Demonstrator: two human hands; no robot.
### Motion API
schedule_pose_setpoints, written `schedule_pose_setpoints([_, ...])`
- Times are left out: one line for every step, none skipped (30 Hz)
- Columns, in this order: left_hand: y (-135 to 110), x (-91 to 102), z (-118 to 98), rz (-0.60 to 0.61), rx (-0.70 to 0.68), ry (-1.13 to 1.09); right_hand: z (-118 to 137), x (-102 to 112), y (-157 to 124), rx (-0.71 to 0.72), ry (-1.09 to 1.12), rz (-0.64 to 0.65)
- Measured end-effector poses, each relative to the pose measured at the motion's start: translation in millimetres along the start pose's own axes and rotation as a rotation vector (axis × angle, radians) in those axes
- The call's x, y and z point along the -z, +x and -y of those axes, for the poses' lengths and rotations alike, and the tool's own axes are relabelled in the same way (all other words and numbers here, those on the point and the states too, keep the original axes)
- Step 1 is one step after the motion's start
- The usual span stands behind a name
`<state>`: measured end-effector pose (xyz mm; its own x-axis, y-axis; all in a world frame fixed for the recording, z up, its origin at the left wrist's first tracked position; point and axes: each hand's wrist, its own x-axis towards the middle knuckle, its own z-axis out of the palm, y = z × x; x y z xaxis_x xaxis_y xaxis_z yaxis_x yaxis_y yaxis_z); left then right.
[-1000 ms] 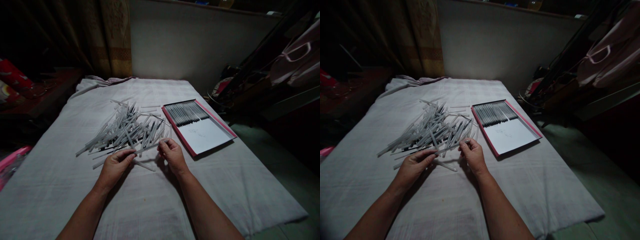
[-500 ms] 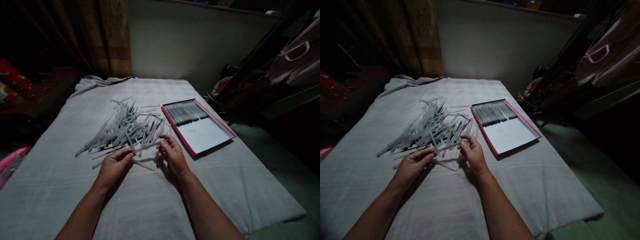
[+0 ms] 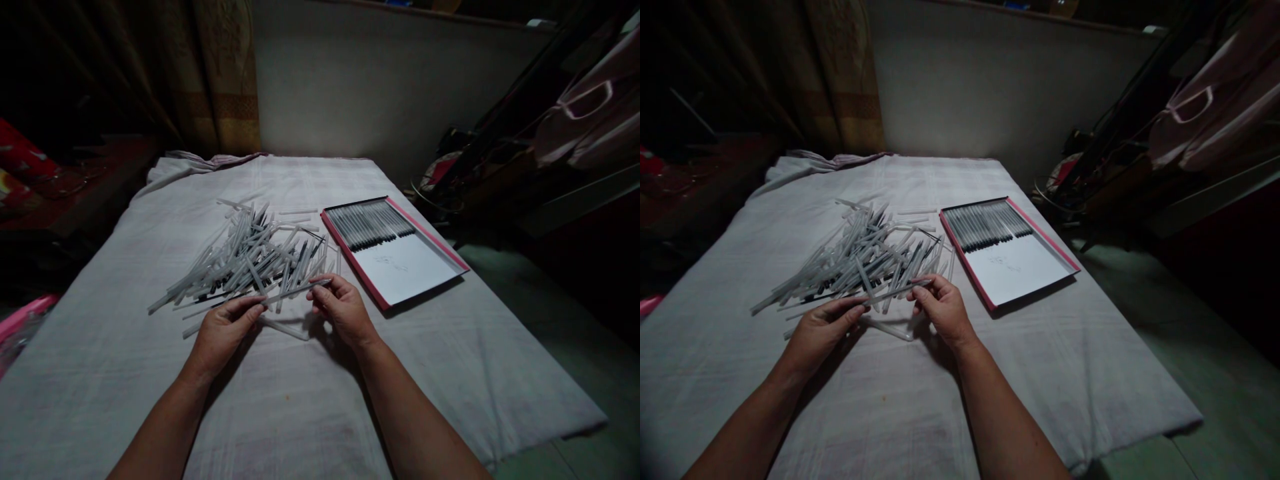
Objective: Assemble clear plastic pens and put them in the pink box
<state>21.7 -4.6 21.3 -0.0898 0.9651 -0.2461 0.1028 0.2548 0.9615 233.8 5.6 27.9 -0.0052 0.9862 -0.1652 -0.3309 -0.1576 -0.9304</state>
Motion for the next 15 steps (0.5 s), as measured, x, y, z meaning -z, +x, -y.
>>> schedule_pose_setpoints([0.4,0.2,0.8,0.002,-0.005,0.009,-0.2,-0.2,0.2,0.008,-0.009,-0.010])
schedule_pose_setpoints([0.8,0.4,1.6,0.002,-0.011,0.017,-0.4,-0.5,0.3,0.010,-0.015,-0.021])
schedule_pose_setpoints([1.2,0.6,2.3,0.001,-0.018,0.023,-0.4,-0.8,0.1,0.007,-0.013,-0.029])
schedule_pose_setpoints([1.6,0.8,2.9,0.001,-0.025,0.029,-0.3,-1.1,-0.4,-0.001,-0.004,-0.030])
schedule_pose_setpoints([2.0,1.0,3.5,0.000,-0.030,0.033,-0.1,-1.3,-1.2,-0.011,0.010,-0.023])
schedule_pose_setpoints([2.3,1.2,3.9,0.000,-0.030,0.037,0.1,-1.5,-2.0,-0.022,0.024,-0.005])
schedule_pose_setpoints([2.5,1.3,4.1,0.002,-0.028,0.040,0.1,-1.5,-2.8,-0.029,0.034,0.016])
schedule_pose_setpoints([2.7,1.5,4.3,0.007,-0.023,0.043,-0.2,-1.4,-3.2,-0.032,0.038,0.036])
schedule_pose_setpoints([2.8,1.6,4.4,0.011,-0.020,0.044,-0.8,-1.2,-3.3,-0.030,0.035,0.048])
schedule_pose_setpoints([2.8,1.8,4.4,0.014,-0.020,0.043,-1.8,-0.9,-2.9,-0.027,0.028,0.048])
schedule_pose_setpoints([2.8,2.0,4.5,0.018,-0.021,0.045,-3.1,-0.6,-2.2,-0.025,0.020,0.037])
schedule_pose_setpoints([2.8,2.1,4.5,0.022,-0.025,0.050,-4.4,-0.2,-1.4,-0.023,0.015,0.018])
schedule_pose_setpoints([2.7,2.2,4.6,0.022,-0.032,0.054,-5.4,0.2,-0.6,-0.024,0.011,-0.002])
schedule_pose_setpoints([2.7,2.3,4.6,0.024,-0.037,0.058,-6.1,0.6,0.1,-0.029,0.010,-0.015])
schedule_pose_setpoints([2.7,2.3,4.6,0.022,-0.041,0.058,-6.1,0.9,0.4,-0.035,0.011,-0.017])
